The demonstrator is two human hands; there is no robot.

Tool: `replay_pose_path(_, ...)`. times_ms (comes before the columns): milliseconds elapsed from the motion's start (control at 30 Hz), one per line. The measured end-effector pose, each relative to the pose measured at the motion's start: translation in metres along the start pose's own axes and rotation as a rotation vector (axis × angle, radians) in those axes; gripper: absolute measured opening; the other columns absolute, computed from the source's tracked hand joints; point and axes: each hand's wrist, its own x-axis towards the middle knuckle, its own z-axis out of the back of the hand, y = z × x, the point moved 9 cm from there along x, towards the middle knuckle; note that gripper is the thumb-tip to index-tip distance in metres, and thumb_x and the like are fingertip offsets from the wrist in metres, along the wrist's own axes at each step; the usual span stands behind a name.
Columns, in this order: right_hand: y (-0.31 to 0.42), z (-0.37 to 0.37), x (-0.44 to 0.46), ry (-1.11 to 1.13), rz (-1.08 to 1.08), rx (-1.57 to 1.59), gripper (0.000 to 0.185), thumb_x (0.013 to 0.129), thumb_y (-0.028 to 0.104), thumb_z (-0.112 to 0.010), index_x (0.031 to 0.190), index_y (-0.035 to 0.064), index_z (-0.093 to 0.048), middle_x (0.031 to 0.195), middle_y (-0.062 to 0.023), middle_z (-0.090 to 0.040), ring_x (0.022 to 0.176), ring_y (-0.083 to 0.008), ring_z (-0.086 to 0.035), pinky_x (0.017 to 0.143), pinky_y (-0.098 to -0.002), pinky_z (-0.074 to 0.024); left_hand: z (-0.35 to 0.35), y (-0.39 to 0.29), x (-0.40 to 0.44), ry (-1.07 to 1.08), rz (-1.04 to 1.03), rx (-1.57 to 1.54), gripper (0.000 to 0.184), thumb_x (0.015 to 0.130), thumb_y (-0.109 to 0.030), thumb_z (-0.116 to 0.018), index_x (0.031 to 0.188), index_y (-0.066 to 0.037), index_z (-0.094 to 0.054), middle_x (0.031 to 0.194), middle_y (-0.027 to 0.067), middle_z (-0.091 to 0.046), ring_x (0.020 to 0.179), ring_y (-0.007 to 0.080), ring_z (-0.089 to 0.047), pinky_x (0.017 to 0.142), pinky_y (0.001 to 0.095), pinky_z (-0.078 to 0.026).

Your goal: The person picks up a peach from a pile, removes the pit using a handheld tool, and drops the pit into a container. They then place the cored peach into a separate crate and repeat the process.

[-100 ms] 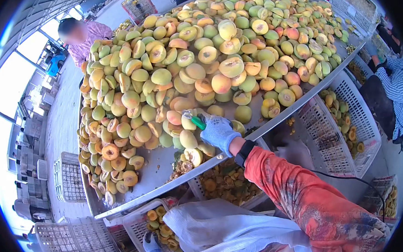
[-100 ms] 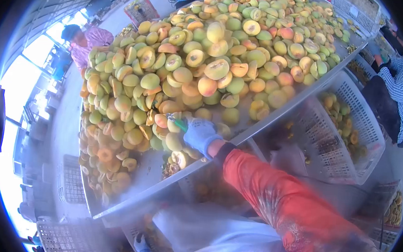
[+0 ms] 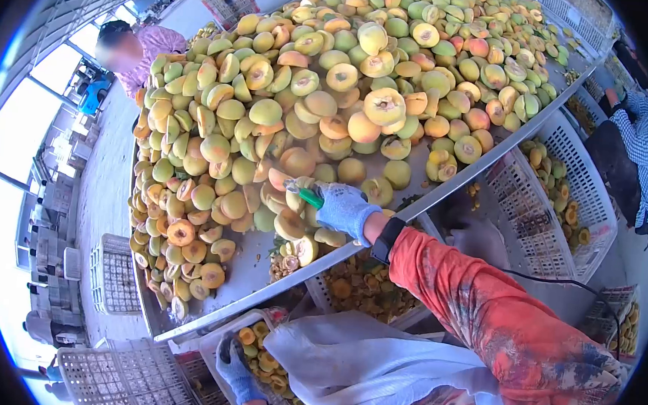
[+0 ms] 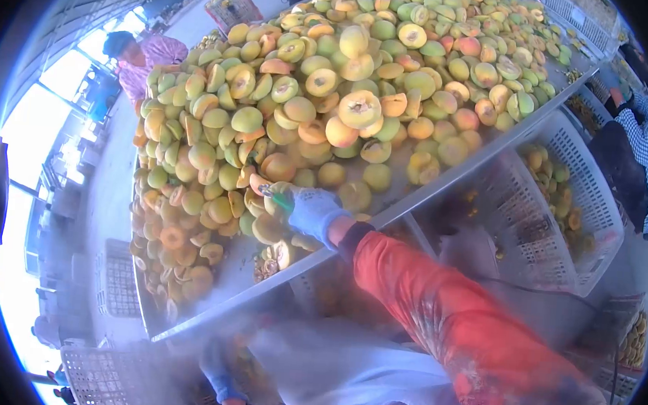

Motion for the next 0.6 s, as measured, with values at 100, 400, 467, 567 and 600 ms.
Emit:
replay_pose_path(100,0.008,0.017,-0.028,0.081,0.062,0.294,0.039,0.067,0.014,-0.06,0.106,0.0072,-0.053,0.096,-0.0196,-0.059,0.088,-0.0347,-0.058,0.074,-0.0417,-0.0463,-0.102,-0.087,0.008,0.219,-0.033,0.031,0.029,0.085,0.004,-0.048,0.114,0.005,-0.052,0.106,0.0116,-0.059,0.091,0.0148,-0.058,0.078,0.0229,-0.048)
replay_pose_path(400,-0.037,0.078,-0.161,0.108,-0.022,1.32,0.042,0.08,0.005,-0.06,0.12,0.0033,-0.047,0.087,-0.0075,-0.059,0.063,-0.0114,-0.056,0.052,-0.0243,-0.0468,-0.216,-0.053,0.111,0.219,-0.167,0.91,0.076,0.069,-0.022,-0.07,0.133,-0.006,-0.033,0.118,0.0214,-0.051,0.109,0.0348,-0.05,0.091,0.0391,-0.041)
replay_pose_path(467,-0.074,0.065,-0.187,0.083,-0.329,1.353,0.041,0.08,0.004,-0.059,0.119,0.003,-0.046,0.084,-0.0071,-0.059,0.055,-0.0104,-0.055,0.044,-0.0241,-0.0451,-0.217,-0.054,0.112,0.217,-0.179,0.88,0.079,0.066,-0.024,-0.072,0.133,-0.007,-0.033,0.12,0.0214,-0.05,0.11,0.0351,-0.049,0.092,0.0398,-0.041)
replay_pose_path(567,-0.098,0.04,-0.206,0.086,-0.366,1.4,0.038,0.08,0.006,-0.061,0.116,0.0033,-0.047,0.084,-0.0063,-0.06,0.052,-0.0123,-0.056,0.042,-0.0255,-0.045,-0.209,-0.062,0.105,0.192,-0.185,1.086,0.081,0.065,-0.024,-0.074,0.133,-0.007,-0.033,0.123,0.0207,-0.047,0.111,0.0348,-0.048,0.092,0.0396,-0.04)
replay_pose_path(600,-0.098,0.034,-0.209,0.08,-0.362,1.41,0.038,0.08,0.006,-0.061,0.116,0.0033,-0.047,0.084,-0.0063,-0.06,0.052,-0.0123,-0.056,0.042,-0.0255,-0.045,-0.205,-0.049,0.119,0.189,-0.256,0.997,0.082,0.064,-0.024,-0.074,0.132,-0.006,-0.032,0.124,0.021,-0.046,0.111,0.0349,-0.048,0.092,0.0397,-0.041)
